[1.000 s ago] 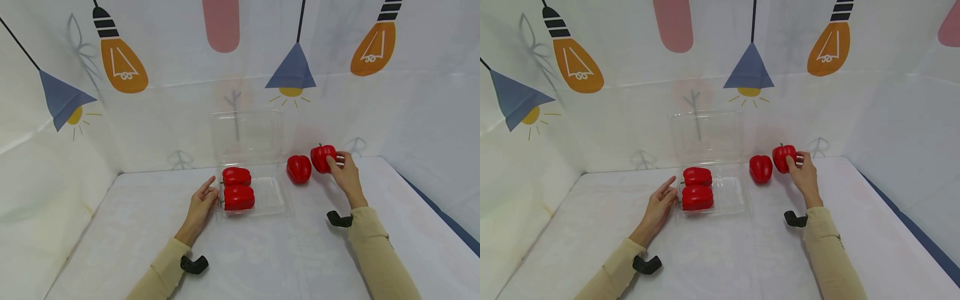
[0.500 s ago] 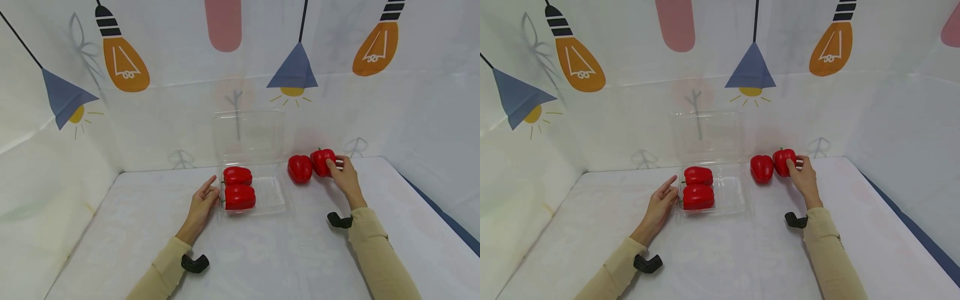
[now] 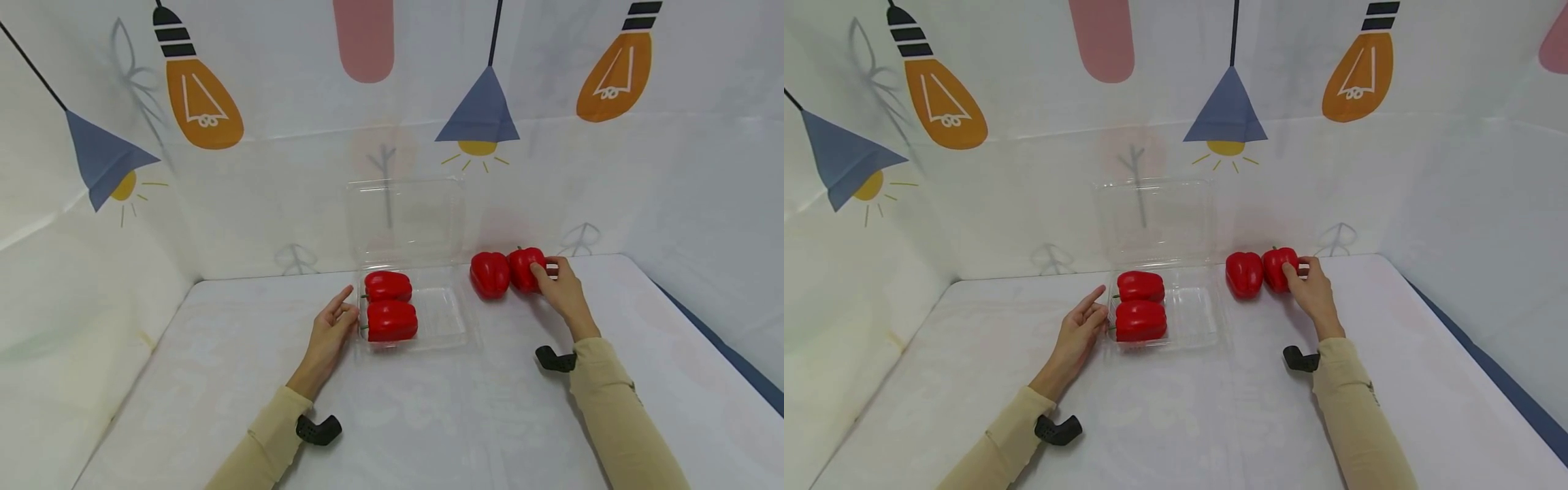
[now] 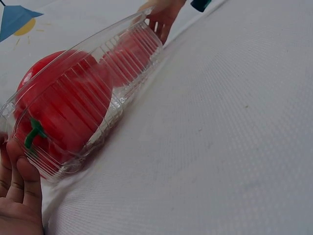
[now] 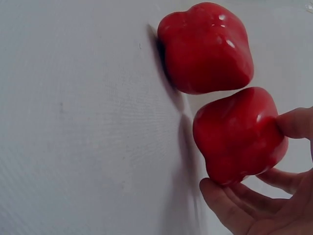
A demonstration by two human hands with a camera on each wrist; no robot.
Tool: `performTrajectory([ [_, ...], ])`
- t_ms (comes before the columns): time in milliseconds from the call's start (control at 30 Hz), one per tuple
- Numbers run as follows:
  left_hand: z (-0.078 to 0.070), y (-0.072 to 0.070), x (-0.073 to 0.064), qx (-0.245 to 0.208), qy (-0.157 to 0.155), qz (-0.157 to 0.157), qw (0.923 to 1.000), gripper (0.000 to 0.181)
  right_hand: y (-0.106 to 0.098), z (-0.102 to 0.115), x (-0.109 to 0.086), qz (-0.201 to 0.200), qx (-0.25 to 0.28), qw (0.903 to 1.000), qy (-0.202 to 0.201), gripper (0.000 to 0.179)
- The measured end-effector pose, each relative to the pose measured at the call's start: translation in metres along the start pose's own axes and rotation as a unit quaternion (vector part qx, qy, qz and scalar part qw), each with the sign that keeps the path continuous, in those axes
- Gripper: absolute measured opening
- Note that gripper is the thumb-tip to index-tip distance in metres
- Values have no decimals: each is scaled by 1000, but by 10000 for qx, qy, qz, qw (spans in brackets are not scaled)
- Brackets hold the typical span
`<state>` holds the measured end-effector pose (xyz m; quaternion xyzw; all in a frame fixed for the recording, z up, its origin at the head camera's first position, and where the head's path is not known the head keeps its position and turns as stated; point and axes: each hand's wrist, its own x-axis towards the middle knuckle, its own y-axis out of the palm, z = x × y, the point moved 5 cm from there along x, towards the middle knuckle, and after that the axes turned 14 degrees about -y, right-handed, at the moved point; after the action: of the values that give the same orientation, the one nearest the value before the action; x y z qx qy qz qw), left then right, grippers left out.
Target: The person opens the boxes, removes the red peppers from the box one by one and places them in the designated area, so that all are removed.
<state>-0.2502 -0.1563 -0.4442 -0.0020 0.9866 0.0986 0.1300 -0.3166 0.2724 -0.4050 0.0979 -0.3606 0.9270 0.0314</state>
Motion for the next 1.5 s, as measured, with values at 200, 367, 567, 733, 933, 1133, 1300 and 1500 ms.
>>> performTrajectory([
  [200, 0, 1, 0, 19, -26, 9, 10000, 51, 1, -5, -1, 96, -120, 9999, 6, 70],
  [367, -1, 0, 0, 205, -42, -54, 9998, 51, 1, -7, -1, 130, -223, 9997, 1, 71],
  [567, -1, -1, 1, 229, -85, -49, 9997, 50, 2, -10, 1, 252, -93, 9996, 79, 74],
  [733, -1, -1, 2, 231, -59, -38, 9997, 50, 2, -14, 2, 222, -2, 9998, -25, 73],
  [933, -3, 0, 2, 267, -17, 12, 9996, 50, 2, -18, 0, 114, 207, 9997, -82, 74],
  [1133, -5, 0, 1, 278, -10, 6, 9996, 52, 5, -25, 0, 16, 451, 9989, -96, 75],
  [1300, -4, -1, 2, 204, 37, 30, 9998, 54, 7, -26, -1, -58, 485, 9988, 28, 80],
  [1500, -1, -2, 2, 168, -19, 43, 9998, 53, 9, -26, -4, -287, 419, 9987, -46, 78],
])
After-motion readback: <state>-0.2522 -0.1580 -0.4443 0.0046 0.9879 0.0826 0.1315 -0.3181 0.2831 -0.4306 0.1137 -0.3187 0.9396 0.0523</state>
